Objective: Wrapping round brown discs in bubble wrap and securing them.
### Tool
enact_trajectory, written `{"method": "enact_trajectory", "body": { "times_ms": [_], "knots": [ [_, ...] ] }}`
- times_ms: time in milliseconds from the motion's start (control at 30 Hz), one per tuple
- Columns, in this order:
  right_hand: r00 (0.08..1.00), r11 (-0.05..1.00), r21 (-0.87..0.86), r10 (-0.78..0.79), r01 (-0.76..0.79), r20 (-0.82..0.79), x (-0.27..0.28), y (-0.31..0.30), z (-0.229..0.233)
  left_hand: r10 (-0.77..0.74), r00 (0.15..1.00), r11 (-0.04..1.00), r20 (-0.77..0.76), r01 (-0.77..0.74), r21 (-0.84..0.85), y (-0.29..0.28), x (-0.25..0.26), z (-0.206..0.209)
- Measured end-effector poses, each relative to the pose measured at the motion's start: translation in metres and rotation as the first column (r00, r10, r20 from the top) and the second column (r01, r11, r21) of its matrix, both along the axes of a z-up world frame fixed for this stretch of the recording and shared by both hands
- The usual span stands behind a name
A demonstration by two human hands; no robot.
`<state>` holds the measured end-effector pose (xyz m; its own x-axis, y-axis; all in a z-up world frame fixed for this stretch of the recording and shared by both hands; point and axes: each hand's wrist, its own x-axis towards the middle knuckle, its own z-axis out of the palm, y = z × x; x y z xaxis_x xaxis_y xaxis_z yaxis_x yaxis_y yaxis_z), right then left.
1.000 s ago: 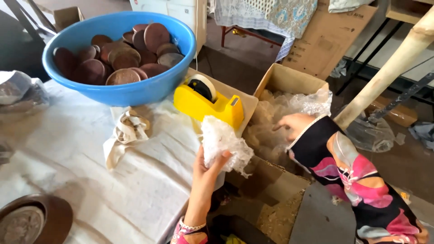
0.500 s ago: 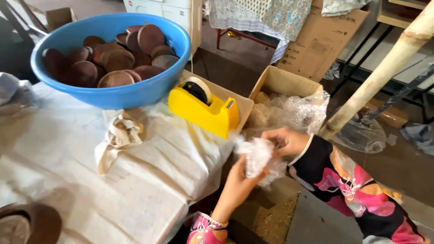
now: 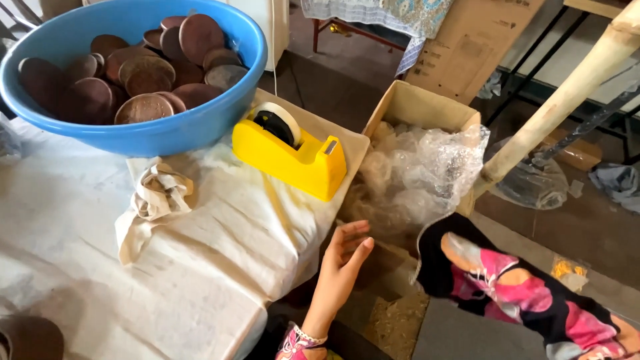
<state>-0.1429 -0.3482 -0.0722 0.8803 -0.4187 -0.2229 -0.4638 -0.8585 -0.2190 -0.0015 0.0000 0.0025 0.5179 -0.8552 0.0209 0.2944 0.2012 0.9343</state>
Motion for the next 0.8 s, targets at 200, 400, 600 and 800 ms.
{"method": "enact_trajectory", "body": {
  "times_ms": [200, 400, 600, 800],
  "knots": [
    [0.968, 0.991, -0.136, -0.023, -0.011, -0.249, 0.068, 0.093, 0.096, -0.023, 0.999, 1.0, -0.034, 0.022, -0.021, 0.001, 0.004, -0.011],
    [0.943, 0.852, -0.445, 0.329, -0.276, 0.045, 0.05, 0.065, 0.061, 0.057, 0.998, 0.994, -0.008, -0.058, -0.097, 0.003, 0.008, -0.012],
    [0.912, 0.977, 0.113, 0.125, -0.182, 0.39, 0.052, 0.004, 0.066, 0.077, 0.997, 0.996, 0.002, -0.077, -0.055, 0.007, 0.013, -0.008],
    [0.855, 0.641, 0.756, -0.309, -0.137, 0.417, 0.039, 0.023, 0.091, 0.036, 0.996, 0.986, -0.078, -0.048, -0.161, -0.007, 0.01, 0.01]
  ]
}}
